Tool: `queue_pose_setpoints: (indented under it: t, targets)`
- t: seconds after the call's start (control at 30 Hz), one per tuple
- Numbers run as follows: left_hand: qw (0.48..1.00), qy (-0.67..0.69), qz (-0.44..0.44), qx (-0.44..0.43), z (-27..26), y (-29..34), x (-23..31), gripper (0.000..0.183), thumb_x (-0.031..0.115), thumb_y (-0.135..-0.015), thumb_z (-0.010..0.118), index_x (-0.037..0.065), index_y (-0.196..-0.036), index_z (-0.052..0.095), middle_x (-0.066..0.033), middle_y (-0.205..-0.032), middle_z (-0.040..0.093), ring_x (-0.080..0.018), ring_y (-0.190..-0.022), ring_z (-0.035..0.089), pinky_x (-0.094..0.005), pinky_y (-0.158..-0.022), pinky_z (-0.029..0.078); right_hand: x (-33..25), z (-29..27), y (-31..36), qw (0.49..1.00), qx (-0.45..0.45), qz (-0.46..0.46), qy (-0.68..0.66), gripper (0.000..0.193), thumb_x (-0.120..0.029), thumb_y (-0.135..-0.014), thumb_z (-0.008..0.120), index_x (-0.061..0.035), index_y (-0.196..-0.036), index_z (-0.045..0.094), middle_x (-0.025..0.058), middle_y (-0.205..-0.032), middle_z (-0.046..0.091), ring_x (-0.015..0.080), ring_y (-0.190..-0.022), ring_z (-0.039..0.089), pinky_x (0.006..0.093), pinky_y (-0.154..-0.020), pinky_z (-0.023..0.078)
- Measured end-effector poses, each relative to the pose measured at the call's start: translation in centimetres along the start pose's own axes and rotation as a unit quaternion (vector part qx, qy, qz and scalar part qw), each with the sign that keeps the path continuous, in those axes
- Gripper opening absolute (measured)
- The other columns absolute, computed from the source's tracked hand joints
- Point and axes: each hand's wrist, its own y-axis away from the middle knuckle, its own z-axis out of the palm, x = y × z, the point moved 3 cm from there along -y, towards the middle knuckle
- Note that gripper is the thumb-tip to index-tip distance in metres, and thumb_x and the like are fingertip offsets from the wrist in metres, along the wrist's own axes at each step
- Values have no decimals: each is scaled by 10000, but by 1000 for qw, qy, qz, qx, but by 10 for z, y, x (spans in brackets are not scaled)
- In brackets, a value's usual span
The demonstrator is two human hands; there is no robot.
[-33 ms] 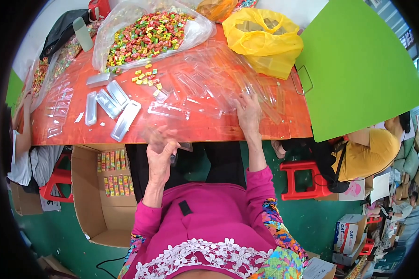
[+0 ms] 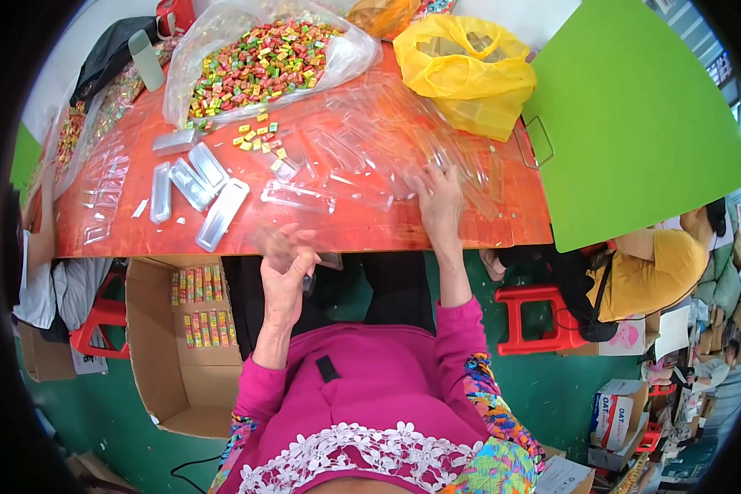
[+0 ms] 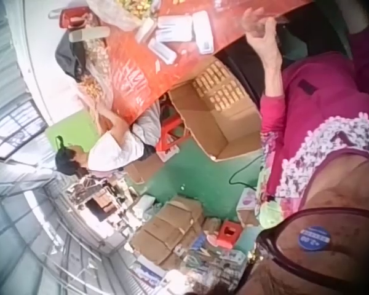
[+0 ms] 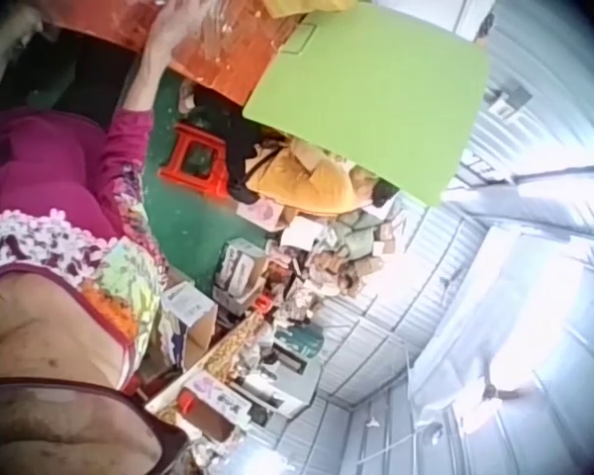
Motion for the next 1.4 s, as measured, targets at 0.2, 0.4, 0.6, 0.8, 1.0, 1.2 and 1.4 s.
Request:
queue_pose_setpoints:
  t: [0.2,0.4,0.6,0.8,1.0,1.2,1.4]
  targets:
    - [998,42,-11,-46,17,0,-5,509,-6,-846,725,68,-1305,519,-70,-1164,635,-71,-832,587,-228,-723,466,-89,-19,53,876,-300,91,-366,216,-74,-860,706,-20,-1064,656,69,-841,588,144,-695,562,279,-627,459]
    - [1000,-11,-13,-1,8,0,-7,628,-4,-858,713,82,-1416,438,-42,-1112,597,-52,-768,539,-198,-659,443,-84,-24,60,873,-273,158,-371,139,-67,-862,700,-13,-986,666,24,-817,611,77,-698,546,252,-622,455]
    - [994,42,-94,42,-7,3,18,545,197,-990,531,109,-1481,311,-57,-1045,541,-73,-710,454,-232,-598,402,63,-19,24,941,-51,265,-204,175,-164,-877,692,-5,-948,675,30,-689,641,89,-644,584,264,-589,463]
    - [990,82,-110,-21,-15,5,6,437,222,-995,532,79,-1391,416,-59,-1013,558,-123,-864,566,-327,-748,521,116,-17,8,969,-81,214,96,212,-231,-855,696,-42,-951,694,138,-840,655,254,-730,644,372,-639,484]
    - [996,20,-73,-41,-8,7,5,575,100,-944,636,62,-1460,384,-101,-1288,588,-168,-1110,585,-345,-963,501,-11,-37,16,956,-140,157,-205,190,-131,-874,702,-10,-1019,675,87,-841,606,191,-778,606,310,-679,480]
    - [994,29,-53,-95,8,10,3,619,23,-904,663,59,-1456,385,-113,-1342,561,-175,-1139,577,-324,-979,478,-110,-19,69,858,-355,64,-367,193,-105,-876,701,-9,-1042,682,78,-800,591,158,-709,574,288,-638,463]
    - [997,55,-17,-52,-7,12,6,587,-2,-893,670,51,-1415,406,-115,-1286,578,-185,-1111,594,-338,-947,512,-129,-17,68,914,-285,-7,-289,175,-71,-849,715,-3,-1008,686,96,-810,628,189,-676,593,292,-629,474]
